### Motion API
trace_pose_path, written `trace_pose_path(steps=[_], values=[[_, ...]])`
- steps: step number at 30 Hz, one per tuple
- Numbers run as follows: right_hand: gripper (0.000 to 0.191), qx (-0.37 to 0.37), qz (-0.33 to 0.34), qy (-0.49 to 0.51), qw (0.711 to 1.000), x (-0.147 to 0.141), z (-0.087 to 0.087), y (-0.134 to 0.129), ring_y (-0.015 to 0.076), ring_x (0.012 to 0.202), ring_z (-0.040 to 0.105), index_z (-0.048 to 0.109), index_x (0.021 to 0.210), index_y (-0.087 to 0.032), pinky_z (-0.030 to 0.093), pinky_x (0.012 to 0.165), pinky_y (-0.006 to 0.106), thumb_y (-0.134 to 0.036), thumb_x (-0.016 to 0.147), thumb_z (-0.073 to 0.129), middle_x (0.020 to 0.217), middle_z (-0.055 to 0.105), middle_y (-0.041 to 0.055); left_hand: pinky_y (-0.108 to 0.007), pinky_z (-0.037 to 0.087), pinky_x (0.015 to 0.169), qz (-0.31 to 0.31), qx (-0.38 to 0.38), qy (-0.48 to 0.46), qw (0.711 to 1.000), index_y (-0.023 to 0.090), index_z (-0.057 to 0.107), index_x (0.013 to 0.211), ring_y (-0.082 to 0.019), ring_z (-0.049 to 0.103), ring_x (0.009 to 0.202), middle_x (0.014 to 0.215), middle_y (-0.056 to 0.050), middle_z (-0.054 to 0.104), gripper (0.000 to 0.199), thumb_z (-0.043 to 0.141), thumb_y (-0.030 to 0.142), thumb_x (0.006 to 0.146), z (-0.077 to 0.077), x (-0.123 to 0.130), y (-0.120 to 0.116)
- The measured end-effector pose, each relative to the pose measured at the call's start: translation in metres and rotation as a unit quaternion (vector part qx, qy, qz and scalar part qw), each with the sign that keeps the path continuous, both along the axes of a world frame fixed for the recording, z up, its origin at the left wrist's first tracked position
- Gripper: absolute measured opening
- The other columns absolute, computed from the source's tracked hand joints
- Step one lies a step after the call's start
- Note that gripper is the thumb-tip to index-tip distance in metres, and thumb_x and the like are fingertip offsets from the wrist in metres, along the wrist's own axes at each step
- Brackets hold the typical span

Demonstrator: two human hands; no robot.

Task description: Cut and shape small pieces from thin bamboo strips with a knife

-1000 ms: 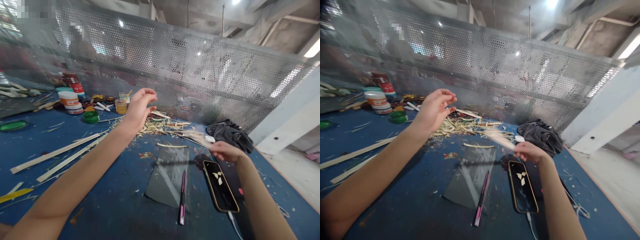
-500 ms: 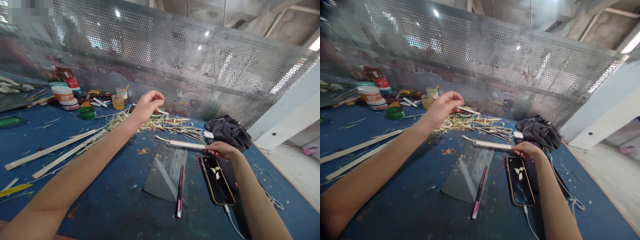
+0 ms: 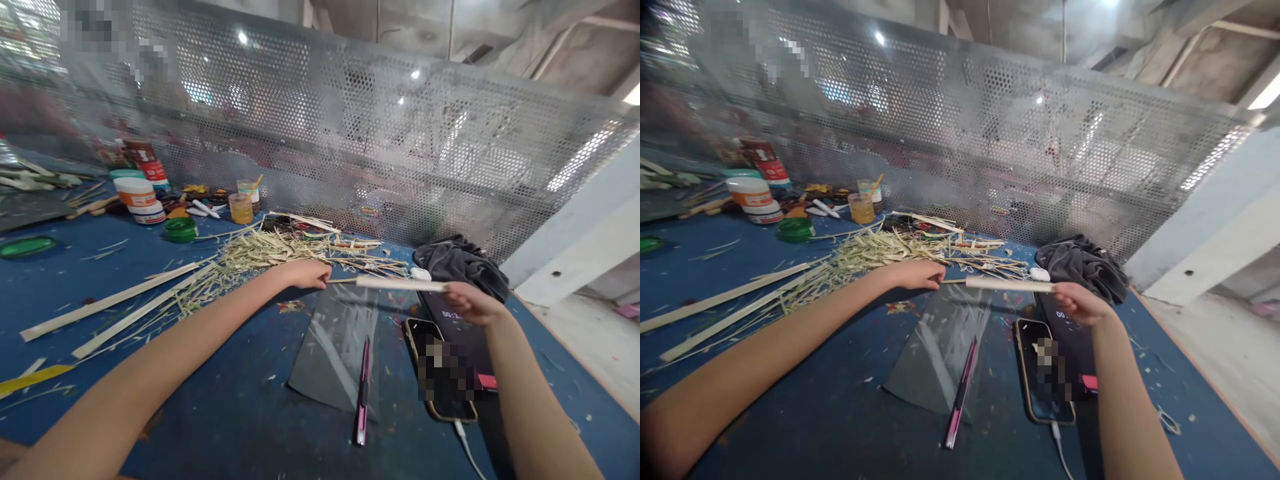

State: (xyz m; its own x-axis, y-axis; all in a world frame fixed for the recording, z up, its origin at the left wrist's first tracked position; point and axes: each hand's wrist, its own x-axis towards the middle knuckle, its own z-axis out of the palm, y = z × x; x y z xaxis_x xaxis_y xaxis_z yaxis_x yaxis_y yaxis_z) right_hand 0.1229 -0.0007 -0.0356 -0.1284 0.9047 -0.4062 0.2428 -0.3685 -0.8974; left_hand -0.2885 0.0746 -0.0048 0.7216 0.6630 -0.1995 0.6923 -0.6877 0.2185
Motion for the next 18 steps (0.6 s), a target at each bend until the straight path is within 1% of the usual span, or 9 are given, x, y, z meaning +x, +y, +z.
trace_pose_path(steps=[5,8,10,13,14,16,18], values=[[0.024,-0.011,-0.025,0.001,1.000,-0.011,0.011,-0.005,0.0038,0.046,0.046,0.058,0.082,-0.012,0.040,0.041,0.015,-0.034,0.092,0.058,0.065,0.054,-0.0045,-0.041,0.053,0.084,0.063,0.013,0.021,0.998,0.015,0.056,0.117,-0.020,0.061,0.098,0.115,-0.008,0.060,0.032,0.056,0.034,0.091,0.000,-0.003,0.004],[0.033,0.021,-0.039,0.018,0.999,-0.015,0.023,-0.008,0.0025,0.041,0.039,0.055,0.069,-0.015,0.034,0.036,0.014,-0.042,0.082,0.068,0.055,0.048,-0.0052,-0.041,0.053,0.084,0.102,0.012,0.024,0.994,0.015,0.056,0.117,-0.020,0.061,0.099,0.116,-0.009,0.059,0.032,0.056,0.034,0.091,-0.001,-0.004,0.007],[0.036,0.039,-0.049,0.018,0.998,-0.014,0.031,-0.010,0.0036,0.042,0.042,0.056,0.066,-0.016,0.036,0.037,0.015,-0.044,0.070,0.078,0.055,0.051,-0.0028,-0.041,0.053,0.085,0.143,0.019,0.016,0.989,0.015,0.056,0.117,-0.020,0.060,0.100,0.117,-0.009,0.059,0.032,0.056,0.034,0.091,-0.001,-0.006,0.008],[0.040,0.050,-0.061,-0.003,0.997,-0.012,0.034,-0.011,0.0087,0.049,0.053,0.061,0.068,-0.015,0.046,0.044,0.019,-0.040,0.053,0.088,0.059,0.058,0.0019,-0.042,0.052,0.086,0.207,0.032,-0.021,0.978,0.016,0.055,0.119,-0.021,0.060,0.102,0.119,-0.009,0.058,0.033,0.056,0.034,0.091,0.000,-0.010,0.008],[0.042,0.059,-0.065,-0.004,0.996,-0.012,0.034,-0.011,0.0099,0.052,0.054,0.061,0.068,-0.015,0.047,0.048,0.020,-0.041,0.050,0.089,0.060,0.059,0.0019,-0.042,0.052,0.086,0.222,0.031,-0.038,0.974,0.016,0.055,0.119,-0.021,0.059,0.103,0.120,-0.009,0.057,0.033,0.056,0.034,0.091,0.001,-0.011,0.008],[0.047,0.084,-0.066,0.003,0.994,-0.014,0.034,-0.012,0.0095,0.054,0.055,0.059,0.069,-0.016,0.049,0.051,0.021,-0.048,0.049,0.088,0.061,0.058,-0.0002,-0.042,0.052,0.087,0.233,0.012,-0.075,0.970,0.016,0.055,0.120,-0.021,0.059,0.104,0.121,-0.009,0.057,0.034,0.056,0.034,0.091,0.003,-0.009,0.006],[0.048,0.096,-0.051,0.009,0.994,-0.022,0.035,-0.013,0.0091,0.055,0.055,0.058,0.071,-0.017,0.048,0.051,0.020,-0.054,0.053,0.084,0.064,0.058,-0.0008,-0.043,0.051,0.087,0.218,-0.033,-0.114,0.969,0.016,0.055,0.119,-0.021,0.059,0.104,0.120,-0.009,0.057,0.033,0.056,0.034,0.091,0.006,-0.002,0.002]])
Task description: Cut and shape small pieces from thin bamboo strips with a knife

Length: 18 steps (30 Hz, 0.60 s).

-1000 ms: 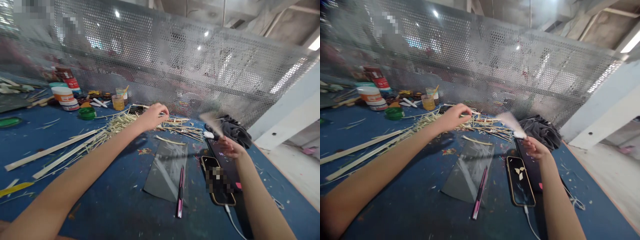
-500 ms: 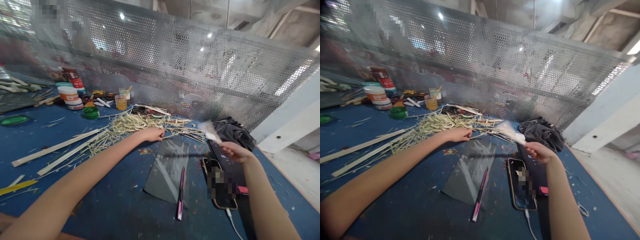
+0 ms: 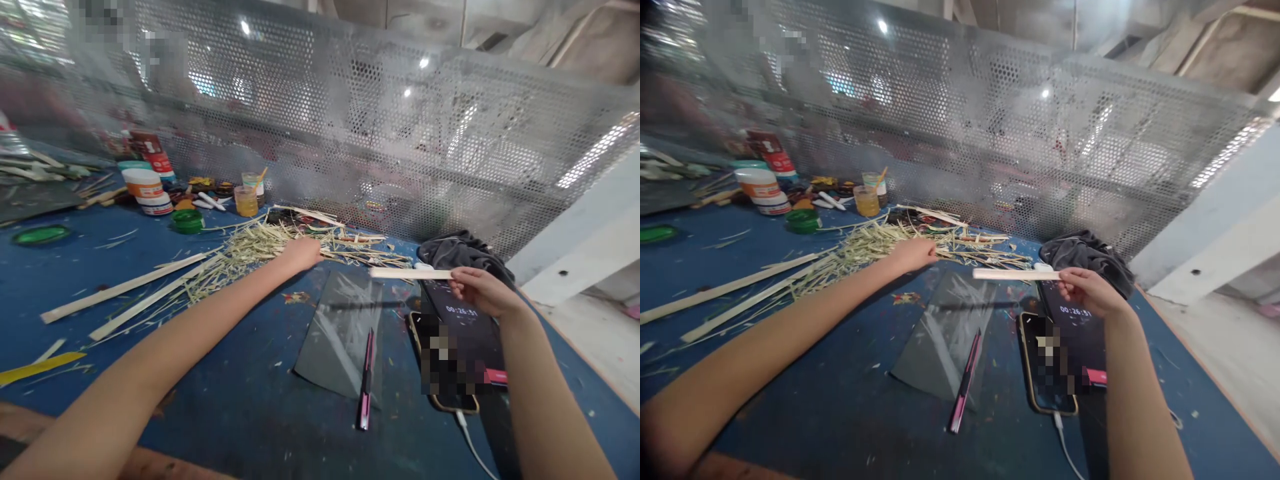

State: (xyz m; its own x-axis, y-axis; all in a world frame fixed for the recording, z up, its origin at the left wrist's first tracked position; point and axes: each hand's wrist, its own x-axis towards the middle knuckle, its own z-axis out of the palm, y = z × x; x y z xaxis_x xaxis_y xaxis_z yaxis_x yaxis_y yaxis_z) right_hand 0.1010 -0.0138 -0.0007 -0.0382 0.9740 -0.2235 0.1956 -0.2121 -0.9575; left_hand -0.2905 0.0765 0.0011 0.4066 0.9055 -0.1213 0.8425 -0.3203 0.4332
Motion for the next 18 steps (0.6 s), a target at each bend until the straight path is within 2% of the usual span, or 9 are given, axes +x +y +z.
trace_pose_path(steps=[3,6,7,10,12,15,16,18], values=[[0.044,-0.014,0.045,-0.019,0.999,-0.020,0.005,-0.002,0.0123,0.057,0.058,0.061,0.073,-0.015,0.049,0.049,0.023,-0.050,0.058,0.083,0.067,0.060,0.0025,-0.041,0.052,0.084,-0.067,-0.094,-0.078,0.990,0.014,0.057,0.114,-0.020,0.061,0.098,0.114,-0.009,0.061,0.035,0.054,0.040,0.092,0.004,0.017,-0.015],[0.042,0.015,0.071,-0.037,0.997,-0.043,0.013,-0.003,0.0148,0.061,0.061,0.062,0.075,-0.015,0.055,0.057,0.028,-0.050,0.063,0.080,0.069,0.062,0.0039,-0.030,0.053,0.071,-0.144,-0.221,-0.150,0.953,0.014,0.064,0.104,-0.017,0.066,0.083,0.100,-0.010,0.068,0.047,0.034,0.050,0.097,0.008,0.035,-0.038],[0.042,0.038,0.069,-0.044,0.996,-0.050,0.016,-0.002,0.0150,0.062,0.061,0.062,0.075,-0.015,0.055,0.060,0.029,-0.051,0.064,0.079,0.070,0.062,0.0037,-0.028,0.052,0.067,-0.166,-0.258,-0.168,0.937,0.015,0.065,0.100,-0.016,0.066,0.078,0.096,-0.010,0.070,0.046,0.036,0.051,0.096,0.009,0.040,-0.047],[0.042,0.130,0.026,-0.079,0.988,-0.065,0.026,0.002,0.0165,0.064,0.063,0.061,0.080,-0.017,0.056,0.065,0.032,-0.056,0.067,0.073,0.073,0.064,0.0040,-0.024,0.049,0.058,-0.196,-0.334,-0.213,0.897,0.016,0.063,0.094,-0.013,0.065,0.063,0.081,-0.006,0.070,0.029,0.056,0.044,0.088,0.010,0.053,-0.067],[0.043,0.205,-0.031,-0.118,0.971,-0.071,0.034,0.005,0.0174,0.065,0.064,0.059,0.090,-0.018,0.056,0.065,0.033,-0.058,0.076,0.061,0.079,0.064,0.0055,-0.021,0.044,0.050,-0.185,-0.351,-0.246,0.884,0.016,0.061,0.091,-0.011,0.061,0.052,0.068,-0.003,0.066,0.026,0.058,0.042,0.087,0.009,0.058,-0.076],[0.040,0.316,-0.111,-0.207,0.919,-0.081,0.042,0.001,0.0175,0.063,0.061,0.053,0.108,-0.018,0.053,0.061,0.034,-0.051,0.087,0.046,0.089,0.063,0.0088,-0.018,0.036,0.042,-0.122,-0.340,-0.310,0.879,0.016,0.054,0.097,-0.008,0.053,0.041,0.057,0.002,0.060,0.032,0.043,0.046,0.093,0.006,0.053,-0.088],[0.036,0.346,-0.112,-0.243,0.899,-0.087,0.042,-0.005,0.0177,0.063,0.060,0.053,0.108,-0.017,0.052,0.060,0.034,-0.047,0.088,0.048,0.087,0.063,0.0088,-0.017,0.035,0.042,-0.095,-0.335,-0.330,0.877,0.017,0.050,0.102,-0.007,0.052,0.040,0.057,0.003,0.060,0.034,0.040,0.049,0.094,0.004,0.047,-0.093],[0.021,0.393,-0.050,-0.313,0.863,-0.102,0.034,-0.024,0.0178,0.064,0.059,0.059,0.097,-0.018,0.049,0.062,0.032,-0.035,0.085,0.055,0.082,0.063,0.0066,-0.017,0.035,0.041,-0.044,-0.337,-0.357,0.870,0.018,0.042,0.110,-0.008,0.054,0.040,0.060,0.002,0.063,0.042,0.039,0.056,0.091,0.001,0.031,-0.109]])
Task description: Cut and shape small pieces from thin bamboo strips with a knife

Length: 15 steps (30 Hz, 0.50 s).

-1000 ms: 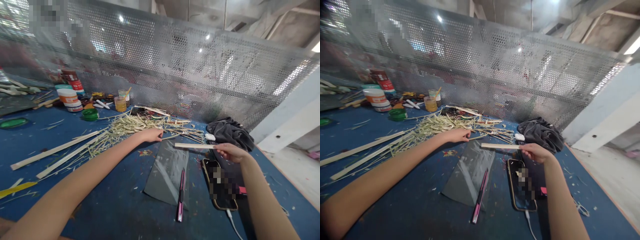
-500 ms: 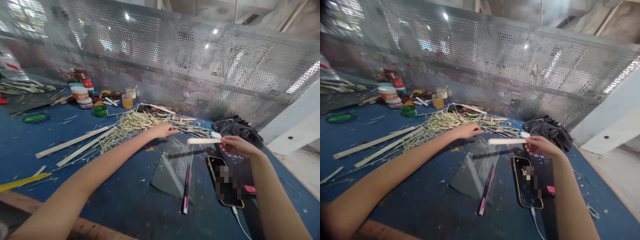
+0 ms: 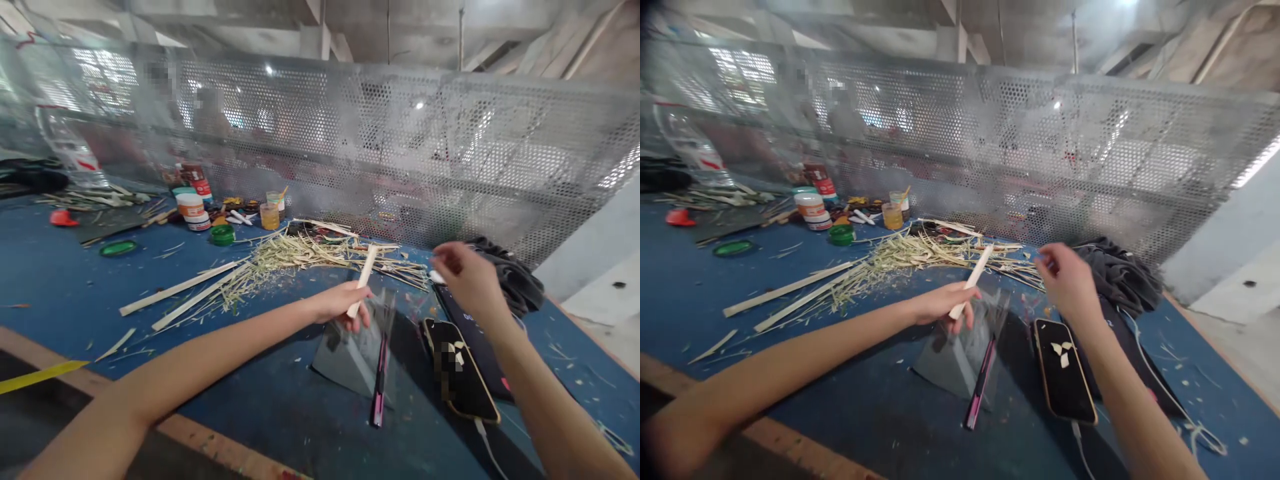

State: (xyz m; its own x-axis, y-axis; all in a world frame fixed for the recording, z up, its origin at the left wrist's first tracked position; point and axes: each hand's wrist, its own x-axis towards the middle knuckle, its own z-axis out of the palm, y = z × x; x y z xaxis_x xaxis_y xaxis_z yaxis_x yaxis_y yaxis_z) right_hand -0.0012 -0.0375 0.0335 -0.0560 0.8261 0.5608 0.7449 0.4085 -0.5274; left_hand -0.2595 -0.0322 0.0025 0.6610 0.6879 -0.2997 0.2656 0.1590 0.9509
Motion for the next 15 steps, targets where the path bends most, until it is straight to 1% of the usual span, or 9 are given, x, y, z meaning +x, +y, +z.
trace_pose_path(steps=[2,3,4,6,8,10,12,13,15], values=[[0.009,-0.005,0.100,-0.113,0.989,-0.019,-0.017,-0.025,0.0169,0.070,0.061,0.065,0.086,-0.021,0.048,0.065,0.028,-0.021,0.081,0.057,0.084,0.066,0.0039,-0.018,0.035,0.040,0.024,-0.034,0.001,0.999,0.018,0.040,0.108,-0.011,0.056,0.040,0.062,0.000,0.065,0.049,0.046,0.061,0.085,-0.003,-0.018,-0.021],[0.017,-0.008,0.149,-0.163,0.975,-0.029,-0.028,-0.039,0.0159,0.074,0.062,0.066,0.091,-0.024,0.047,0.066,0.026,-0.015,0.080,0.057,0.094,0.068,0.0026,-0.017,0.034,0.039,0.034,-0.049,0.000,0.998,0.017,0.042,0.105,-0.011,0.056,0.040,0.060,0.000,0.065,0.049,0.047,0.062,0.084,-0.004,-0.026,-0.033],[0.028,0.000,0.193,-0.229,0.954,-0.038,-0.039,-0.051,0.0156,0.077,0.063,0.066,0.099,-0.025,0.046,0.064,0.025,-0.008,0.081,0.054,0.102,0.068,0.0030,-0.017,0.033,0.038,0.041,-0.065,-0.001,0.997,0.017,0.044,0.104,-0.010,0.055,0.039,0.058,0.000,0.065,0.049,0.046,0.062,0.084,-0.006,-0.031,-0.045],[0.033,0.050,0.250,-0.353,0.900,-0.050,-0.060,-0.071,0.0163,0.073,0.062,0.063,0.107,-0.021,0.042,0.058,0.027,-0.003,0.082,0.052,0.106,0.067,0.0058,-0.017,0.029,0.035,0.044,-0.094,-0.004,0.995,0.015,0.049,0.100,-0.009,0.048,0.033,0.052,0.001,0.061,0.049,0.045,0.061,0.084,-0.010,-0.034,-0.066],[0.022,0.103,0.282,-0.442,0.845,-0.053,-0.072,-0.082,0.0179,0.069,0.059,0.063,0.102,-0.016,0.039,0.055,0.029,-0.006,0.085,0.054,0.095,0.068,0.0077,-0.017,0.028,0.035,0.049,-0.117,-0.014,0.992,0.014,0.051,0.102,-0.008,0.043,0.031,0.049,0.002,0.058,0.053,0.041,0.063,0.086,-0.015,-0.028,-0.080],[0.010,0.127,0.301,-0.479,0.815,-0.048,-0.074,-0.088,0.0189,0.067,0.056,0.064,0.090,-0.015,0.036,0.054,0.030,-0.011,0.087,0.055,0.081,0.065,0.0058,-0.017,0.031,0.036,0.043,-0.133,-0.009,0.990,0.014,0.047,0.110,-0.009,0.044,0.031,0.051,0.002,0.059,0.060,0.032,0.067,0.087,-0.017,-0.019,-0.089],[0.013,0.130,0.305,-0.478,0.813,-0.036,-0.068,-0.093,0.0189,0.066,0.054,0.062,0.083,-0.016,0.036,0.055,0.031,-0.013,0.090,0.051,0.074,0.062,0.0045,-0.019,0.035,0.037,-0.004,-0.123,0.045,0.991,0.016,0.042,0.115,-0.011,0.048,0.032,0.054,0.001,0.062,0.063,0.025,0.070,0.088,-0.015,-0.014,-0.095],[0.016,0.139,0.301,-0.468,0.819,-0.029,-0.064,-0.096,0.0186,0.064,0.054,0.061,0.083,-0.016,0.036,0.056,0.032,-0.013,0.091,0.048,0.072,0.061,0.0043,-0.020,0.037,0.038,-0.040,-0.096,0.093,0.990,0.017,0.044,0.114,-0.011,0.049,0.032,0.055,0.001,0.062,0.062,0.024,0.069,0.089,-0.011,-0.013,-0.097],[0.018,0.152,0.284,-0.395,0.860,-0.014,-0.056,-0.105,0.0166,0.060,0.052,0.058,0.084,-0.017,0.037,0.056,0.031,-0.012,0.092,0.042,0.068,0.059,0.0032,-0.021,0.037,0.039,-0.098,0.021,0.207,0.973,0.018,0.053,0.102,-0.011,0.049,0.032,0.055,0.001,0.061,0.052,0.029,0.063,0.091,-0.001,-0.017,-0.098]])
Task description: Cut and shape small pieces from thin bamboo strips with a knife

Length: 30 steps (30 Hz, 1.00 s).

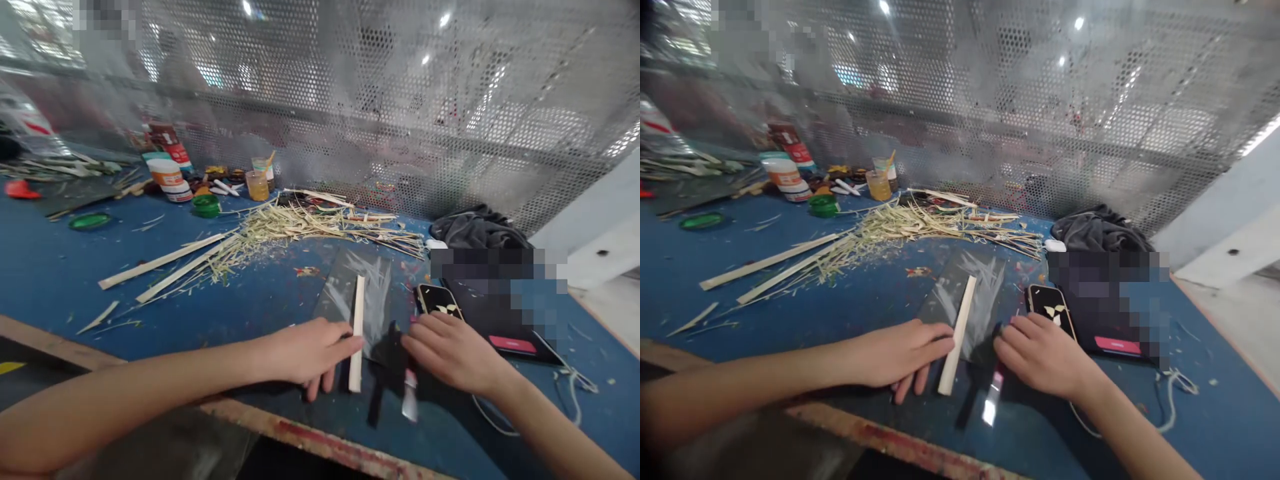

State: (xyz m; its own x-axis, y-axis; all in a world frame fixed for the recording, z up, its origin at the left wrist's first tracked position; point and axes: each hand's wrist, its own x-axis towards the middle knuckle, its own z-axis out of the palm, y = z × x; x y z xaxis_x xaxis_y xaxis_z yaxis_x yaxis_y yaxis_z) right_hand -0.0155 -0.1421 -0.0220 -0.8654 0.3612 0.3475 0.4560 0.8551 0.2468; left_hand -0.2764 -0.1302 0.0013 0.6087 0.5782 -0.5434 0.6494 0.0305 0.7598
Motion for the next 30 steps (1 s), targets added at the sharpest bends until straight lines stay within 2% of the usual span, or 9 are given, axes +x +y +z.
trace_pose_path(steps=[3,5,7,11,16,19,22,26,30], values=[[0.011,-0.080,-0.061,0.235,0.967,0.013,0.006,-0.012,0.0124,0.056,0.053,0.051,0.083,-0.020,0.041,0.055,0.025,-0.011,0.089,0.049,0.065,0.058,-0.0005,-0.025,0.040,0.050,-0.091,0.243,0.072,0.963,0.017,0.062,0.076,-0.015,0.060,0.048,0.064,-0.004,0.065,0.043,0.037,0.048,0.094,0.013,-0.005,0.011],[0.012,-0.178,-0.111,0.378,0.902,0.013,0.005,-0.016,0.0110,0.055,0.056,0.051,0.078,-0.021,0.044,0.054,0.022,-0.016,0.087,0.058,0.065,0.059,-0.0020,-0.028,0.044,0.065,-0.148,0.376,0.041,0.914,0.018,0.066,0.084,-0.020,0.065,0.074,0.081,-0.006,0.069,0.029,0.046,0.037,0.093,0.015,-0.002,0.026],[0.018,-0.308,-0.138,0.489,0.805,0.005,0.000,-0.017,0.0102,0.050,0.054,0.053,0.073,-0.020,0.043,0.047,0.021,-0.027,0.088,0.060,0.062,0.058,-0.0023,-0.033,0.044,0.081,-0.215,0.454,-0.028,0.864,0.017,0.066,0.093,-0.023,0.061,0.094,0.099,-0.009,0.067,0.020,0.051,0.031,0.092,0.010,0.007,0.045],[0.042,-0.555,-0.091,0.584,0.586,-0.021,-0.015,-0.017,0.0086,0.031,0.046,0.061,0.069,-0.016,0.031,0.029,0.017,-0.054,0.087,0.055,0.048,0.057,-0.0005,-0.037,0.039,0.098,-0.300,0.472,-0.111,0.822,0.016,0.065,0.100,-0.025,0.054,0.108,0.114,-0.014,0.061,0.021,0.053,0.029,0.091,-0.009,0.036,0.073],[0.040,-0.705,-0.092,0.577,0.401,-0.043,-0.027,-0.029,0.0113,0.034,0.056,0.062,0.074,-0.016,0.040,0.034,0.018,-0.055,0.076,0.070,0.050,0.064,0.0014,-0.039,0.033,0.108,-0.328,0.406,-0.196,0.830,0.017,0.066,0.105,-0.028,0.047,0.123,0.121,-0.015,0.060,0.023,0.053,0.027,0.088,-0.029,0.069,0.077],[0.032,-0.730,-0.128,0.559,0.371,-0.041,-0.026,-0.031,0.0104,0.041,0.059,0.062,0.077,-0.016,0.045,0.043,0.019,-0.035,0.064,0.085,0.054,0.065,-0.0007,-0.037,0.030,0.111,-0.333,0.275,-0.264,0.862,0.022,0.069,0.094,-0.027,0.046,0.127,0.120,-0.010,0.062,0.019,0.062,0.018,0.077,-0.035,0.075,0.080],[0.029,-0.717,-0.137,0.564,0.385,-0.033,-0.027,-0.028,0.0049,0.042,0.050,0.059,0.072,-0.016,0.036,0.043,0.015,-0.025,0.063,0.085,0.056,0.060,-0.0036,-0.035,0.029,0.113,-0.343,0.189,-0.291,0.873,0.024,0.068,0.075,-0.029,0.042,0.130,0.115,-0.007,0.065,0.016,0.079,0.025,0.063,-0.035,0.069,0.086],[0.028,-0.728,-0.108,0.573,0.361,-0.024,-0.033,-0.025,0.0031,0.041,0.038,0.055,0.072,-0.016,0.026,0.041,0.016,-0.030,0.069,0.079,0.054,0.052,-0.0054,-0.034,0.027,0.113,-0.368,0.202,-0.301,0.856,0.025,0.058,0.050,-0.030,0.041,0.131,0.104,-0.003,0.067,0.035,0.091,0.031,0.042,-0.030,0.059,0.092],[0.024,-0.751,-0.088,0.564,0.333,-0.023,-0.034,-0.023,0.0059,0.038,0.045,0.057,0.078,-0.016,0.033,0.041,0.018,-0.035,0.077,0.072,0.052,0.059,-0.0027,-0.039,0.029,0.112,-0.378,0.210,-0.304,0.849,0.024,0.054,0.042,-0.033,0.042,0.129,0.101,-0.003,0.068,0.041,0.094,0.031,0.032,-0.028,0.060,0.093]])
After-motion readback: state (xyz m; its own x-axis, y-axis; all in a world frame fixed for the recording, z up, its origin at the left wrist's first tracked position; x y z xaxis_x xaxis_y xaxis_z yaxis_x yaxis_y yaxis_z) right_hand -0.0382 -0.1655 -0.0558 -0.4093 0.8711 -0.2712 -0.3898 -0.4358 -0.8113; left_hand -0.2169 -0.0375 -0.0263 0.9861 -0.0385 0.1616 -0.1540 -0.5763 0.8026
